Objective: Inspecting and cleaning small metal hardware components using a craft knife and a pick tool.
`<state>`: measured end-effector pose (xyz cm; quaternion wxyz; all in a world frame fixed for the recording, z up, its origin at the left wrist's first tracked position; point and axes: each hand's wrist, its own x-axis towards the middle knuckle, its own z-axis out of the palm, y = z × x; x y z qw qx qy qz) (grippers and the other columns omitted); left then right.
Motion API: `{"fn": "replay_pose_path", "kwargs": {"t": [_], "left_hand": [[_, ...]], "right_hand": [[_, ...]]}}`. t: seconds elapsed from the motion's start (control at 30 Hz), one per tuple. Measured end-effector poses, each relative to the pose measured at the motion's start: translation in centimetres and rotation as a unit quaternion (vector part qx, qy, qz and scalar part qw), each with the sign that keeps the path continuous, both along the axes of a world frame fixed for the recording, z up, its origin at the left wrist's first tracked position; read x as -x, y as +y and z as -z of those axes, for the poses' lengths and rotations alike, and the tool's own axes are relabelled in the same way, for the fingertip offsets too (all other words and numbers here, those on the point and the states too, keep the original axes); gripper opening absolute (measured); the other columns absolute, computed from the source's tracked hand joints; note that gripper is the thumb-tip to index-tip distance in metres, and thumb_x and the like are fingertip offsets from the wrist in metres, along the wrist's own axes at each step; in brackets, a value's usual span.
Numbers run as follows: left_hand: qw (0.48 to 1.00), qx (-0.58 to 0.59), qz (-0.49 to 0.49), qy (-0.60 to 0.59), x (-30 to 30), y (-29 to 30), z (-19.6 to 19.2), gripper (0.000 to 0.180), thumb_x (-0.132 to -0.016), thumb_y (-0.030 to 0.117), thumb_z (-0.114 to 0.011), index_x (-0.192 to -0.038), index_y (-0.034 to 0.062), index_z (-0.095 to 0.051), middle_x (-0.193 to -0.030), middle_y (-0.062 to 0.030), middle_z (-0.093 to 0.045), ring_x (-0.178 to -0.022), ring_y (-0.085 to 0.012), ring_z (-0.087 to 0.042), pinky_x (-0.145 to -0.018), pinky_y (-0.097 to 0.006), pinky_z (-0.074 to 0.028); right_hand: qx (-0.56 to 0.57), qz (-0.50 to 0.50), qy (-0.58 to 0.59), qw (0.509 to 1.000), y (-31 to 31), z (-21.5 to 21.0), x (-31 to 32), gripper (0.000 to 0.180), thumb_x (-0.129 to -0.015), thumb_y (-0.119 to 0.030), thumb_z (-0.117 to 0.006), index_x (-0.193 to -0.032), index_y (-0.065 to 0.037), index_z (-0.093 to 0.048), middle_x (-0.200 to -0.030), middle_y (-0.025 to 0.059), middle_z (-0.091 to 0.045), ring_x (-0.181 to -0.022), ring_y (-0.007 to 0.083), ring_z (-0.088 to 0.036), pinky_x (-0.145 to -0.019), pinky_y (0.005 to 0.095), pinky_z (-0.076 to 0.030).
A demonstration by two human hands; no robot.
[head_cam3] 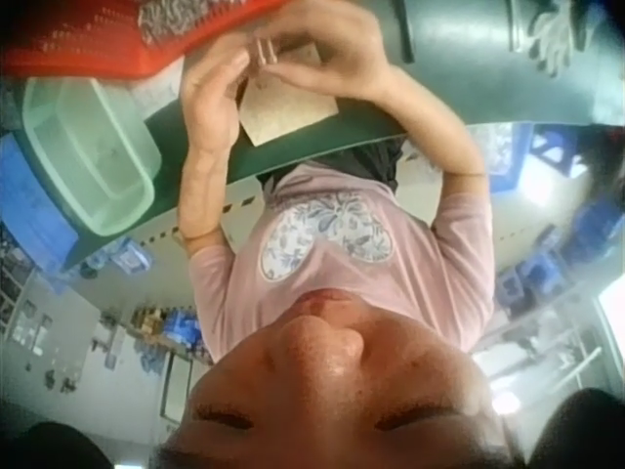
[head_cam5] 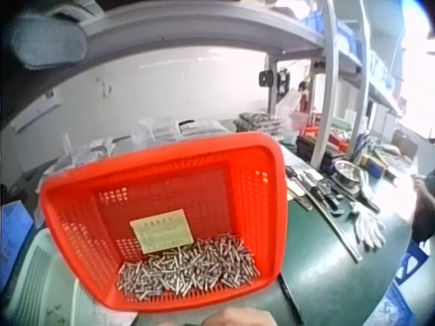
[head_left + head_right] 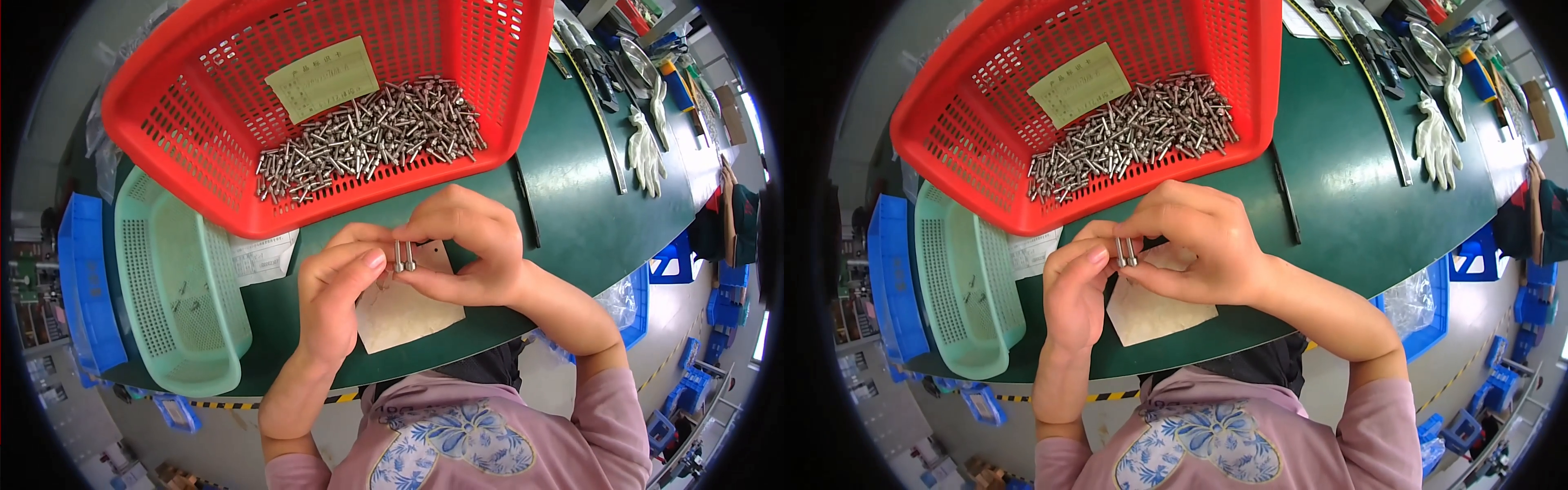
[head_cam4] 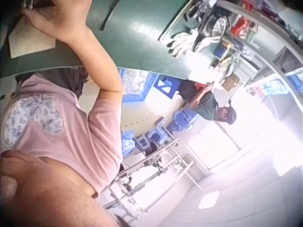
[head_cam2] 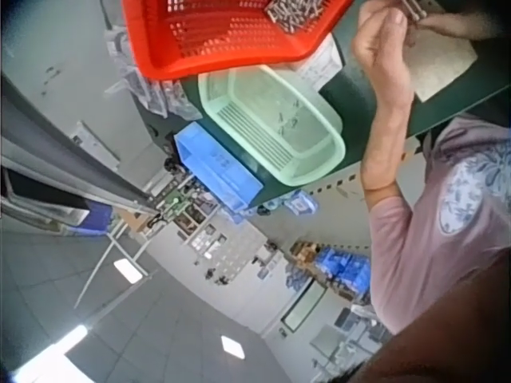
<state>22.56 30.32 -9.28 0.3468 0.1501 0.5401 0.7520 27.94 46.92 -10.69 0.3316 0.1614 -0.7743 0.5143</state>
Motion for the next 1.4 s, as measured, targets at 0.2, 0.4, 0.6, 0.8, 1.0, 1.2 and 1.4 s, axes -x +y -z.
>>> {"fn": "replay_pose_path", "kwargs": {"t": [0.2,0.4,0.6,0.8,1.0,1.2,1.4], "left_hand": [[1.000,-0.021,0.010,0.001,0.03,-0.35,0.24,0.016,-0.084,0.006,-0.054,-0.082,-0.0064,-0.063,-0.094,-0.0100,-0.056,-0.080,-0.0126,-0.052,-0.071,-0.024,-0.040],[1.000,-0.021,0.016,-0.005,0.02,-0.42,0.45,0.012,-0.082,0.004,-0.055,-0.078,-0.0056,-0.061,-0.091,-0.0084,-0.055,-0.074,-0.0102,-0.049,-0.067,-0.023,-0.038],[0.999,-0.020,0.026,0.008,0.08,-0.48,0.52,0.015,-0.082,0.006,-0.052,-0.078,-0.0049,-0.062,-0.091,-0.0094,-0.055,-0.079,-0.0132,-0.051,-0.072,-0.025,-0.040],[0.999,-0.021,0.034,0.008,-0.03,-0.47,0.54,0.018,-0.082,0.009,-0.050,-0.080,-0.0046,-0.062,-0.094,-0.0101,-0.055,-0.084,-0.0164,-0.054,-0.077,-0.027,-0.042],[0.998,-0.039,0.043,0.010,-0.03,-0.41,0.72,0.018,-0.082,0.009,-0.050,-0.083,-0.0044,-0.062,-0.095,-0.0098,-0.054,-0.084,-0.0163,-0.054,-0.076,-0.027,-0.042],[0.998,-0.049,0.037,0.009,-0.23,-0.22,0.38,0.015,-0.083,0.008,-0.052,-0.080,-0.0035,-0.062,-0.093,-0.0099,-0.055,-0.082,-0.0148,-0.053,-0.074,-0.026,-0.042],[0.997,-0.070,0.032,0.011,-0.17,-0.11,0.47,0.013,-0.084,0.004,-0.054,-0.078,-0.0034,-0.062,-0.090,-0.0094,-0.056,-0.079,-0.0134,-0.053,-0.073,-0.026,-0.042]], "right_hand": [[-0.002,-0.018,-0.008,1.000,-0.01,-0.07,0.01,0.029,-0.060,-0.005,-0.077,-0.084,0.000,-0.061,-0.077,0.0093,-0.059,-0.067,0.0214,-0.059,-0.055,0.0300,-0.048],[-0.006,-0.018,0.006,1.000,-0.15,0.10,-0.07,0.029,-0.060,-0.006,-0.077,-0.084,0.000,-0.061,-0.077,0.0090,-0.059,-0.066,0.0212,-0.060,-0.054,0.0301,-0.048],[-0.016,-0.014,0.021,1.000,-0.11,-0.14,-0.10,0.030,-0.060,-0.006,-0.077,-0.085,-0.002,-0.061,-0.077,0.0081,-0.059,-0.065,0.0204,-0.060,-0.053,0.0293,-0.047],[-0.028,0.008,0.050,0.998,-0.26,-0.27,-0.08,0.030,-0.059,-0.005,-0.076,-0.085,-0.003,-0.061,-0.076,0.0071,-0.059,-0.062,0.0195,-0.059,-0.050,0.0286,-0.046],[-0.050,0.024,0.067,0.996,-0.20,-0.46,-0.24,0.030,-0.058,-0.007,-0.076,-0.084,-0.003,-0.061,-0.075,0.0063,-0.059,-0.059,0.0186,-0.058,-0.049,0.0286,-0.045],[-0.038,0.019,0.042,0.998,-0.13,-0.43,-0.19,0.029,-0.059,-0.009,-0.077,-0.083,-0.002,-0.062,-0.074,0.0068,-0.059,-0.059,0.0193,-0.059,-0.049,0.0286,-0.045],[-0.017,-0.001,0.019,1.000,-0.01,-0.16,-0.20,0.029,-0.059,-0.010,-0.077,-0.082,-0.002,-0.062,-0.074,0.0068,-0.059,-0.062,0.0197,-0.059,-0.051,0.0289,-0.046]]}}
